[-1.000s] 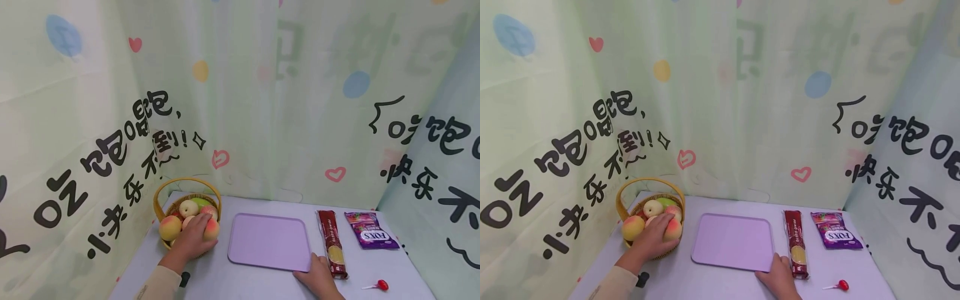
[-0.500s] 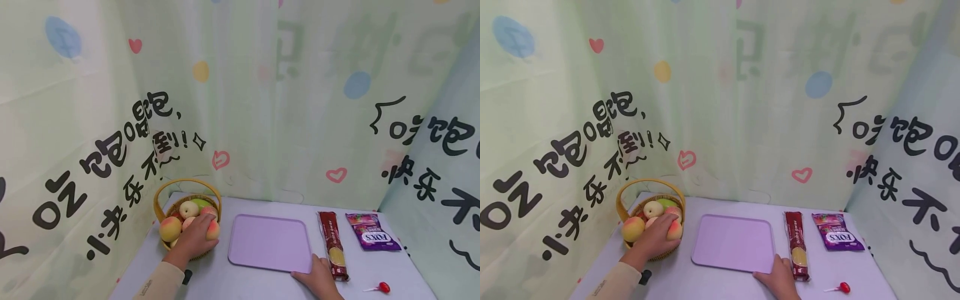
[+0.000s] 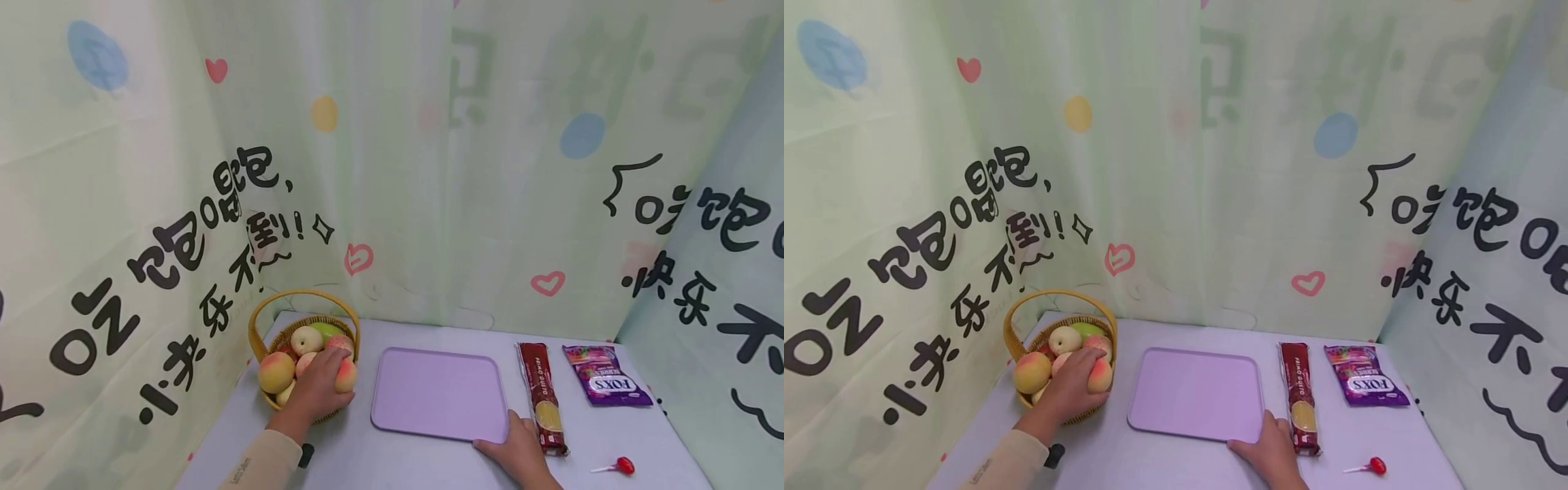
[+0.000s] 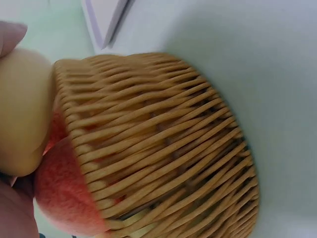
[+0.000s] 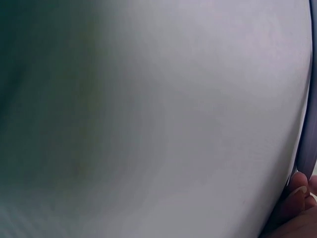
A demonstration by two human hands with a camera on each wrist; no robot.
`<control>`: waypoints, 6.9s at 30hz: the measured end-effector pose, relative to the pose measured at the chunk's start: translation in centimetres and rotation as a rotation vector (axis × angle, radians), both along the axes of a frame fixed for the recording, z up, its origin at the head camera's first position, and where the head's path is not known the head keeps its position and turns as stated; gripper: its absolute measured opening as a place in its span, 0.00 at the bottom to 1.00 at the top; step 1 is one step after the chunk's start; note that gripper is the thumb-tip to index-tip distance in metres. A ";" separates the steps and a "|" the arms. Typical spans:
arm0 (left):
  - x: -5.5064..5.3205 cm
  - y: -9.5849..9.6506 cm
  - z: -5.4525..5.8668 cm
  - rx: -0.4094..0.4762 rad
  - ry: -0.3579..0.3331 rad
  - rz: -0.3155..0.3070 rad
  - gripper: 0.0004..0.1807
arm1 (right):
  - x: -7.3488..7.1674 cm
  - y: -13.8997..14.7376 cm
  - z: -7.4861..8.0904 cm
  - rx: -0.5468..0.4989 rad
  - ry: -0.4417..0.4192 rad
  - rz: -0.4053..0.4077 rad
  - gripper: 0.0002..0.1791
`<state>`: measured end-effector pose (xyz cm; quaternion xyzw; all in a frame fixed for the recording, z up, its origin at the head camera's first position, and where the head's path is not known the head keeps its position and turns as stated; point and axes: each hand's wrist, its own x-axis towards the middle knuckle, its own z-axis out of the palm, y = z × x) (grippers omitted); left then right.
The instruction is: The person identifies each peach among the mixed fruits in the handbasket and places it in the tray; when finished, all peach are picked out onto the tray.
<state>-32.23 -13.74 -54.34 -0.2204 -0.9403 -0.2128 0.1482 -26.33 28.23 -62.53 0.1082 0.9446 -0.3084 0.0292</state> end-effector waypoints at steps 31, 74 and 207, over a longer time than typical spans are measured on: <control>-0.1 0.2 0.2 0.047 0.134 -0.079 0.38 | 0.0 0.0 -0.1 -0.013 0.020 -0.006 0.75; -1.2 6.0 1.6 0.084 -0.143 -0.108 0.40 | -0.3 0.2 -0.2 -0.020 0.045 -0.001 0.71; -6.0 12.6 4.7 -0.295 -0.128 -0.239 0.37 | -0.3 0.0 -0.9 0.051 -0.021 -0.056 0.73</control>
